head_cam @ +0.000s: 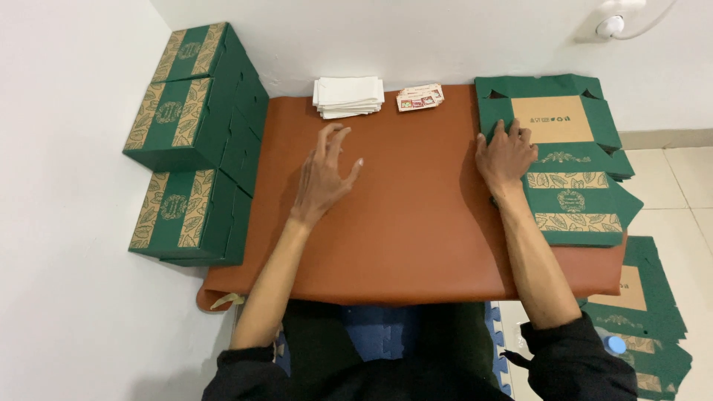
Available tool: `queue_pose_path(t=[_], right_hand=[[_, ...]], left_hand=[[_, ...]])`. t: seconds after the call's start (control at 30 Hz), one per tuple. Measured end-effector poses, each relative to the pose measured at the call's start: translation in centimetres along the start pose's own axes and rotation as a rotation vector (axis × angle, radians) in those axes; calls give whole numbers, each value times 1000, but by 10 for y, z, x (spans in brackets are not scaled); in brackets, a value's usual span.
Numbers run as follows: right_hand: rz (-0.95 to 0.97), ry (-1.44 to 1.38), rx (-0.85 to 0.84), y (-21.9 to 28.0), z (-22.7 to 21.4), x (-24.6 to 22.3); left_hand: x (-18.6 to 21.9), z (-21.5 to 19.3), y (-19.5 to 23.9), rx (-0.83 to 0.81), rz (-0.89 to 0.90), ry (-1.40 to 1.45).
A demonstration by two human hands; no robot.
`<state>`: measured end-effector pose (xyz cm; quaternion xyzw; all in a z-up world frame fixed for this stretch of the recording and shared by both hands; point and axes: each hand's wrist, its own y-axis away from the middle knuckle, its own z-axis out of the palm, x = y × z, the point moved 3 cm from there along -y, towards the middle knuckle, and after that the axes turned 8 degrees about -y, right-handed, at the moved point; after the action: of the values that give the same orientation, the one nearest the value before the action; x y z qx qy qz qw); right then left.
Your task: The person assembles green cardboard boxes by folding the flat pieces into shape. They place white paper and small packets inside the boxes, then close the lids and stack the finished boxes on the left side of the table.
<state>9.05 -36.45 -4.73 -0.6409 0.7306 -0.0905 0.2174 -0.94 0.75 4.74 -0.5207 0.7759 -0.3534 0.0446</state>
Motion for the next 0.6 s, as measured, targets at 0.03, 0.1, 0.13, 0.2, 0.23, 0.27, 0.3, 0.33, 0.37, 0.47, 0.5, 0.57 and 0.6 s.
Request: queue_pose_path(t=[0.03, 0.1, 0.13, 0.2, 0.23, 0.27, 0.3, 0.33, 0.37, 0.47, 0.5, 0.57, 0.6], right_hand=[[-1, 1, 0, 1, -4, -1], [-20, 6, 20, 0, -12, -2], [-22, 11, 22, -3, -8, 3], [-9, -68, 30, -9, 2, 11], [-16, -68, 20, -15, 14, 18], [12, -55, 60, -21, 24, 26], [45, -42, 107, -27, 33, 35], [43, -43, 104, -26, 24, 29], [26, -100, 100, -22, 13, 25], [8, -197, 119, -16, -11, 14], [6, -239, 150, -17, -20, 11], [5, -317, 193, -16, -35, 15], [2, -394, 231, -16, -43, 17]], left_hand=[[-13, 13, 0, 1, -1, 1], [-39, 46, -2, -131, -34, -40], [-45, 50, -3, -128, -36, -36], [-60, 62, 4, -230, -44, -126], [-59, 59, 6, -234, -55, -127], [-58, 57, 9, -223, -74, -95], [-57, 54, 7, -209, -84, -65], [-54, 48, 6, -211, -87, -67], [-49, 43, 5, -217, -81, -42], [-44, 38, 4, -234, -72, -23], [-44, 38, 1, -239, -68, -29], [-54, 45, 1, -242, -62, -21], [-59, 49, 2, -248, -60, -13]])
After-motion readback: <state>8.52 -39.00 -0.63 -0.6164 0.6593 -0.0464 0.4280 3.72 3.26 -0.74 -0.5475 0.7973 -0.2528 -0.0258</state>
